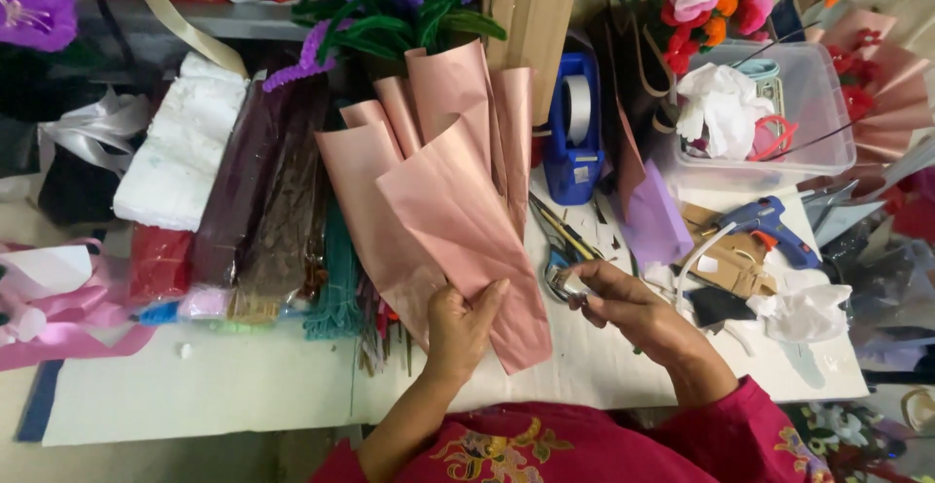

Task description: The person wraps a rectangular box with pink wrapping paper, folding the edges and securing them with clear tape. They repeatedly adjust the paper and apply tape to hold the folds in place.

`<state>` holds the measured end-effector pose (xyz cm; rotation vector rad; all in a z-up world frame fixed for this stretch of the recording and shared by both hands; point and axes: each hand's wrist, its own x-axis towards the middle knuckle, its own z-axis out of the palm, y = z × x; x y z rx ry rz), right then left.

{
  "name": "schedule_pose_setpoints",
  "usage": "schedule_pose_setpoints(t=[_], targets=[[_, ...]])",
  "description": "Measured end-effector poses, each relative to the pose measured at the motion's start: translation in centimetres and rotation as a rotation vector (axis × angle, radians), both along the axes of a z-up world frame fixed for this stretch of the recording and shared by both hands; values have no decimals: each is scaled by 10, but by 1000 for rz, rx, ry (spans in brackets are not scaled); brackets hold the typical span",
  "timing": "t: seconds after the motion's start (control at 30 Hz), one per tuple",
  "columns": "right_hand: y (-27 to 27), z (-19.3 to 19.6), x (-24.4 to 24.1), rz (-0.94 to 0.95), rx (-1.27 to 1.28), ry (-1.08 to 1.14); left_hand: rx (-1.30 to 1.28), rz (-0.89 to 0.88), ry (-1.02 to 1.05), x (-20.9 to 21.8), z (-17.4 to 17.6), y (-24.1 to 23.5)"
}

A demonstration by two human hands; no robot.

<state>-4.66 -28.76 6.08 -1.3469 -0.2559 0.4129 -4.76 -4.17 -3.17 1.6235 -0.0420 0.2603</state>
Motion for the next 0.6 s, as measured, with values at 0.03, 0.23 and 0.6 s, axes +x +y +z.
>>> schedule_pose_setpoints(t=[0.03,0.23,0.6], targets=[[-1,-2,-2,5,-4,3,-4,5,3,-3,13,-2],[14,20,-15,27,-341,-90,15,32,-57,-13,39,-5],[15,42,-18,241,-734,-326,2,-17,-226,-18,74,-8]])
